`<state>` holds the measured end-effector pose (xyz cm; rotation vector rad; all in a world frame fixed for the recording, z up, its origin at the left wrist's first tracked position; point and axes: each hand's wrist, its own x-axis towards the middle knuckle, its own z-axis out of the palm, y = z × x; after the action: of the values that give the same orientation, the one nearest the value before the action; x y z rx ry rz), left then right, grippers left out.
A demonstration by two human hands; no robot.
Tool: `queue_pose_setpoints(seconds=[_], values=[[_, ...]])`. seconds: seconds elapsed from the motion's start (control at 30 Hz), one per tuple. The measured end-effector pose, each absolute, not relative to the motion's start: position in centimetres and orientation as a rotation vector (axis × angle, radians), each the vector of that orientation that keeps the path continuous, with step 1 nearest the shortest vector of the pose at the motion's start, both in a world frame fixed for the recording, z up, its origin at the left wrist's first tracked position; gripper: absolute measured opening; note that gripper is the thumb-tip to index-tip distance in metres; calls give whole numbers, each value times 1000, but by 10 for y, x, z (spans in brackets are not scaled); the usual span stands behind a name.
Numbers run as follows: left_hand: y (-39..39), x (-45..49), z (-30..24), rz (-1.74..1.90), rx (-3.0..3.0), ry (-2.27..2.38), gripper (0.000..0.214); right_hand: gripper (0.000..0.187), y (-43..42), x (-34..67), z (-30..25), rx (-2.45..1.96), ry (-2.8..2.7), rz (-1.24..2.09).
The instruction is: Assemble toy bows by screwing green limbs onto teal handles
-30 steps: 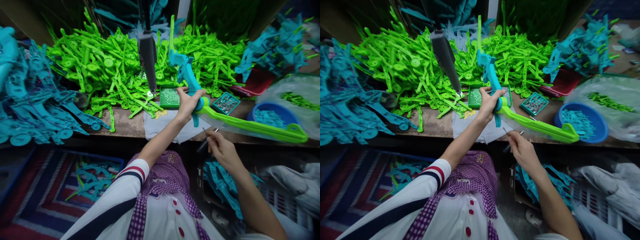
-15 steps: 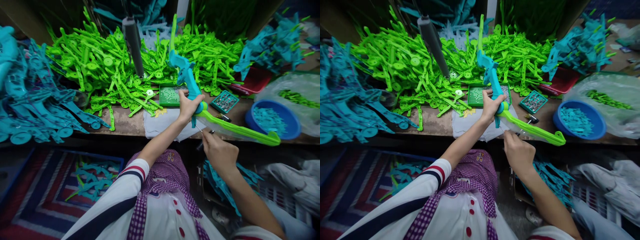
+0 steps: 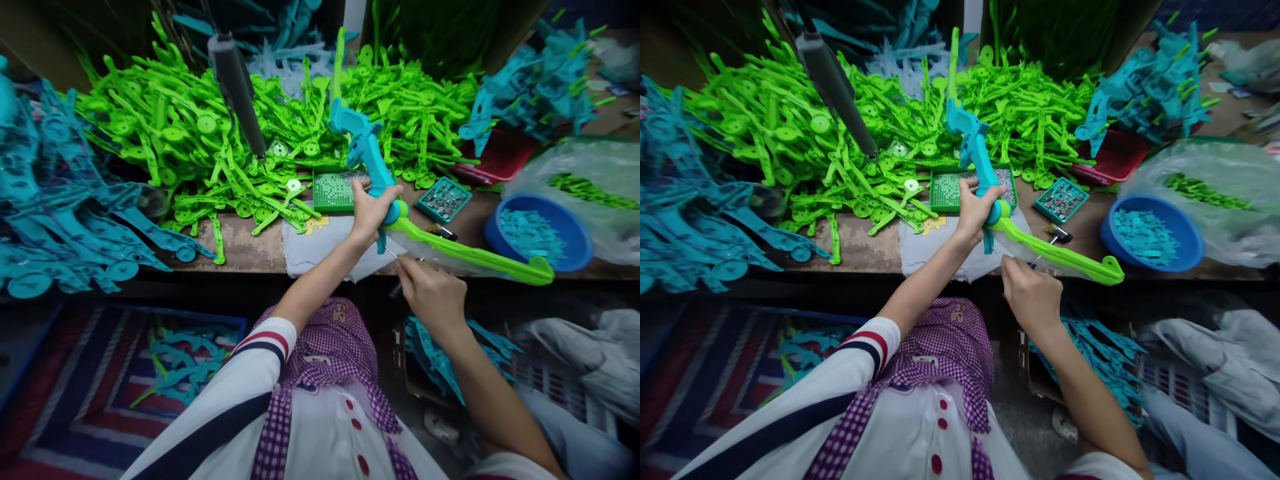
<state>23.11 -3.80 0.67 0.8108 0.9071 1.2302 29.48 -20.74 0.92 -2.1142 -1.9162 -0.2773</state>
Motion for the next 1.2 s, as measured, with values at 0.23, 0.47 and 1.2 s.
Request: queue_pose_setpoints(seconds=[0.23, 0.47, 1.2], values=[[-44, 232, 6, 1183, 816, 938, 50, 28, -214, 284, 20, -2220, -1875, -298], [-43, 225, 14, 1160, 755, 908, 48, 28, -211, 308, -1, -1840, -1707, 145], [-29, 206, 31, 1150, 660, 817, 50, 22, -237, 285, 17, -1838, -1811, -332]])
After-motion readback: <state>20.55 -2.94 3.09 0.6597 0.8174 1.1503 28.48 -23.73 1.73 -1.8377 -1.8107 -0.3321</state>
